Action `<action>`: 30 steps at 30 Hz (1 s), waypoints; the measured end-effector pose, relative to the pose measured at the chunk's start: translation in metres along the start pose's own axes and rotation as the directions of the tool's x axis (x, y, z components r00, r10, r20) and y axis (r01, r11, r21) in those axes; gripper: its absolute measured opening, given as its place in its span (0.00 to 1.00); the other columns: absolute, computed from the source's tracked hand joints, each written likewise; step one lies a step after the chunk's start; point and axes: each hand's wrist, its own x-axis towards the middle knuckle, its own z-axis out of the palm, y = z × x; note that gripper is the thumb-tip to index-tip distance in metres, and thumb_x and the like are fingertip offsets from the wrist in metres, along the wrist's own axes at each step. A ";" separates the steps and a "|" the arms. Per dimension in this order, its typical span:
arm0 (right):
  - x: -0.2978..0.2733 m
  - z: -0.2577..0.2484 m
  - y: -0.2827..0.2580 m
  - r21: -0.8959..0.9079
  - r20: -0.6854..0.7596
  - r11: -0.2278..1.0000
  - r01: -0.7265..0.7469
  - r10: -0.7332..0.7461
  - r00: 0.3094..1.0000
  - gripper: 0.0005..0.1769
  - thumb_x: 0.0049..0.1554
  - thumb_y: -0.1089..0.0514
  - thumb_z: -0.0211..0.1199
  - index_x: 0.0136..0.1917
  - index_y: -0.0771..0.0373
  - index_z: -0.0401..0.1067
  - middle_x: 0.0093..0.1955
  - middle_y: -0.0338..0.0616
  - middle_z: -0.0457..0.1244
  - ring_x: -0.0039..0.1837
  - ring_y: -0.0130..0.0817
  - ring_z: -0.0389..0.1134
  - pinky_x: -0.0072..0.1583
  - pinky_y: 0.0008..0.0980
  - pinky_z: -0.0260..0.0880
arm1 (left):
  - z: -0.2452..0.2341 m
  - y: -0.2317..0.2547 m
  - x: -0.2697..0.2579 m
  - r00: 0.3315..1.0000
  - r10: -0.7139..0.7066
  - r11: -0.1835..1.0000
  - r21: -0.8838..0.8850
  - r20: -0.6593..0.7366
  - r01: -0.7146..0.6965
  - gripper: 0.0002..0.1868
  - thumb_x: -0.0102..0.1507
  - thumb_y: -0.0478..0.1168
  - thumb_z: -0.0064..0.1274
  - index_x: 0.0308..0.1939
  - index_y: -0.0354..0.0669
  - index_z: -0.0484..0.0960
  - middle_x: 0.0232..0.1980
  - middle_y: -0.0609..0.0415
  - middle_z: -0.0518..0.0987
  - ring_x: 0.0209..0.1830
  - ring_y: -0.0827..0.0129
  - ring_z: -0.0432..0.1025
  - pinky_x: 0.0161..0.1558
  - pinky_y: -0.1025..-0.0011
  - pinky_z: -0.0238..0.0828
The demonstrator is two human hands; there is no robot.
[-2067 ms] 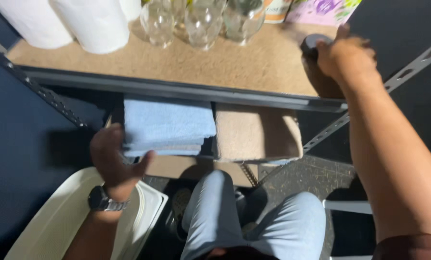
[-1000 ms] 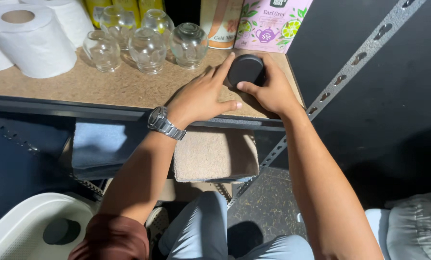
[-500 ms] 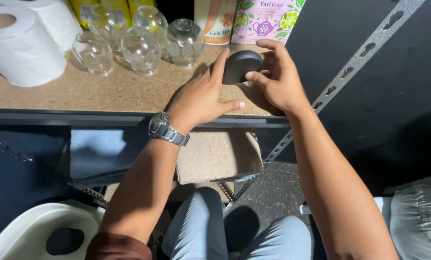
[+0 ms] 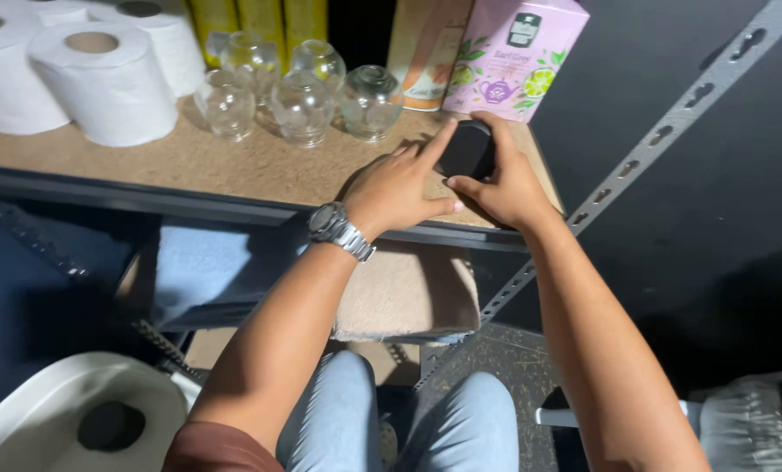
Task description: The person packs various items from a shelf into a white plastic basket. They handle glass jars, toilet paper rolls, and yellow bottles, placing them into the basket one by one.
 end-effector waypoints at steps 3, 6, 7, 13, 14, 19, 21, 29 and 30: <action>0.000 -0.003 -0.007 -0.035 0.004 0.999 0.019 -0.019 1.000 0.51 0.52 0.52 0.78 0.81 0.38 0.52 0.75 0.61 0.61 0.75 0.64 0.61 0.76 0.59 0.59 | -0.003 0.002 -0.005 1.000 0.015 1.000 0.024 -0.027 -0.014 0.57 0.65 0.66 0.53 0.85 0.57 0.33 0.73 0.35 0.71 0.74 0.40 0.67 0.73 0.47 0.63; -0.006 -0.004 -0.013 -0.065 -0.014 0.998 0.008 -0.009 1.000 0.51 0.52 0.50 0.78 0.80 0.37 0.53 0.73 0.61 0.63 0.74 0.64 0.62 0.75 0.59 0.60 | -0.009 0.007 -0.016 0.998 0.018 0.999 0.028 -0.058 -0.017 0.55 0.66 0.66 0.53 0.85 0.57 0.37 0.69 0.37 0.75 0.71 0.40 0.70 0.71 0.47 0.66; -0.004 -0.004 -0.013 -0.060 -0.005 0.998 0.028 -0.028 1.000 0.51 0.52 0.50 0.78 0.80 0.37 0.53 0.73 0.61 0.63 0.74 0.64 0.62 0.75 0.59 0.60 | -0.009 0.006 -0.014 0.997 0.003 0.999 0.035 -0.071 -0.001 0.55 0.66 0.66 0.53 0.85 0.57 0.37 0.69 0.37 0.75 0.71 0.40 0.70 0.71 0.47 0.66; -0.020 0.000 -0.013 -0.071 -0.029 0.995 0.067 -0.069 0.997 0.42 0.59 0.55 0.68 0.80 0.43 0.51 0.65 0.74 0.64 0.66 0.72 0.66 0.67 0.62 0.67 | 0.004 -0.003 -0.011 0.989 0.065 0.998 0.006 -0.134 -0.064 0.56 0.64 0.65 0.58 0.85 0.60 0.39 0.72 0.39 0.75 0.72 0.42 0.71 0.71 0.47 0.68; -0.021 0.000 -0.011 -0.071 -0.044 0.993 0.091 -0.094 0.995 0.41 0.59 0.55 0.67 0.80 0.45 0.52 0.65 0.74 0.64 0.66 0.73 0.66 0.66 0.62 0.68 | 0.005 -0.003 -0.011 0.984 0.083 0.997 0.005 -0.155 -0.083 0.55 0.63 0.63 0.59 0.85 0.59 0.41 0.71 0.39 0.76 0.72 0.42 0.72 0.71 0.47 0.68; -0.031 -0.001 -0.032 -0.021 -0.174 0.953 0.303 -0.302 0.937 0.37 0.64 0.62 0.66 0.80 0.53 0.53 0.68 0.81 0.59 0.67 0.81 0.62 0.64 0.68 0.68 | 0.010 0.003 -0.027 0.917 0.184 0.981 0.000 -0.353 -0.196 0.54 0.65 0.51 0.64 0.85 0.63 0.41 0.73 0.36 0.75 0.72 0.38 0.71 0.71 0.46 0.70; -0.037 0.004 -0.041 0.044 -0.233 0.856 0.514 -0.492 0.839 0.37 0.63 0.66 0.67 0.79 0.61 0.53 0.70 0.75 0.56 0.71 0.74 0.59 0.69 0.63 0.63 | 0.016 0.008 -0.038 0.784 0.270 0.960 0.091 -0.559 -0.266 0.61 0.61 0.39 0.71 0.87 0.72 0.43 0.83 0.47 0.63 0.76 0.40 0.70 0.72 0.49 0.75; -0.115 0.092 -0.118 0.355 0.038 0.632 0.690 -0.747 0.664 0.38 0.62 0.62 0.66 0.78 0.70 0.52 0.76 0.64 0.53 0.81 0.58 0.53 0.79 0.53 0.52 | -0.010 -0.010 -0.234 0.609 0.348 0.914 0.403 -0.713 -0.050 0.39 0.66 0.47 0.71 0.75 0.45 0.68 0.73 0.47 0.72 0.67 0.54 0.77 0.64 0.59 0.80; -0.124 0.112 -0.132 0.413 0.127 0.596 0.688 -0.786 0.605 0.34 0.65 0.57 0.63 0.77 0.69 0.52 0.77 0.57 0.54 0.80 0.48 0.55 0.81 0.42 0.52 | -0.019 -0.013 -0.267 0.668 0.353 0.896 0.442 -0.655 -0.040 0.33 0.70 0.43 0.70 0.71 0.35 0.70 0.70 0.41 0.76 0.64 0.48 0.79 0.64 0.53 0.80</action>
